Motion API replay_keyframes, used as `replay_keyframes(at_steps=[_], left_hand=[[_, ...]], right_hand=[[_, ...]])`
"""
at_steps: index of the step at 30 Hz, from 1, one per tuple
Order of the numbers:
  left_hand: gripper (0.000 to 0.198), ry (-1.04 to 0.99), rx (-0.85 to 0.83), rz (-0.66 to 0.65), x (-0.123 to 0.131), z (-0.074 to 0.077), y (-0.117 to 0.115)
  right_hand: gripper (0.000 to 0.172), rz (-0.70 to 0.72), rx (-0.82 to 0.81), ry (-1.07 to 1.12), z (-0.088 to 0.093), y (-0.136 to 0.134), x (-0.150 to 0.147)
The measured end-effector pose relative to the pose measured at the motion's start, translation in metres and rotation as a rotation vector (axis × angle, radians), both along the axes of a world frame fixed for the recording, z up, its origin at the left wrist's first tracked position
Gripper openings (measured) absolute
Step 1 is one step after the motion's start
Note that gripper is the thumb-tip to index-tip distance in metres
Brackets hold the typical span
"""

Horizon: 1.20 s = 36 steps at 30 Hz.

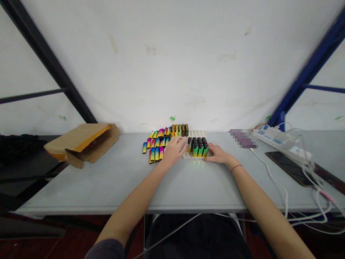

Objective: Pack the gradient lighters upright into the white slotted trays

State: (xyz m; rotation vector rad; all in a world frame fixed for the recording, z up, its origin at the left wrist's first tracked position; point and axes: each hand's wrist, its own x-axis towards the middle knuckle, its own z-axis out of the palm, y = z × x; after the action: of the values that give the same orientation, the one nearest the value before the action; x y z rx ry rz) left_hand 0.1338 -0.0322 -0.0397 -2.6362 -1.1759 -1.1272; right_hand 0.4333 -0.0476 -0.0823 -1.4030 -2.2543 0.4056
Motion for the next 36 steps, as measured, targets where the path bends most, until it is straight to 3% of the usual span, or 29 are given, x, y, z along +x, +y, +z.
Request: replay_keyframes(at_steps=[2, 6, 9, 12, 27, 31, 33, 36], left_hand=[[0.041, -0.016, -0.029, 0.179, -0.02, 0.012, 0.009], [0.044, 0.041, -0.209, 0.693, -0.083, 0.03, 0.032], [0.047, 0.193, -0.545, 0.845, -0.124, 0.032, 0.044], [0.05, 0.277, -0.761, 0.788, -0.143, 0.029, 0.049], [0.032, 0.198, -0.785, 0.774, -0.138, 0.028, 0.053], [0.031, -0.081, -0.624, 0.8, -0.134, 0.03, 0.052], [0.029, -0.313, -0.615, 0.695, -0.126, 0.035, 0.051], [0.023, -0.651, -0.735, 0.479, -0.107, 0.043, 0.046]], right_hand=[[0.08, 0.0, -0.004, -0.002, 0.0, 0.0, 0.001], [0.08, -0.001, -0.011, -0.005, 0.0, 0.0, 0.001], [0.08, -0.005, -0.007, 0.001, 0.0, -0.001, 0.001], [0.081, -0.012, -0.008, 0.0, 0.0, -0.002, 0.0], [0.083, -0.019, -0.03, -0.017, 0.003, -0.003, -0.001], [0.083, -0.017, -0.025, -0.01, 0.002, -0.003, 0.0], [0.083, -0.014, -0.021, -0.006, 0.003, -0.003, 0.0], [0.084, -0.013, -0.022, -0.001, 0.003, -0.004, -0.001]])
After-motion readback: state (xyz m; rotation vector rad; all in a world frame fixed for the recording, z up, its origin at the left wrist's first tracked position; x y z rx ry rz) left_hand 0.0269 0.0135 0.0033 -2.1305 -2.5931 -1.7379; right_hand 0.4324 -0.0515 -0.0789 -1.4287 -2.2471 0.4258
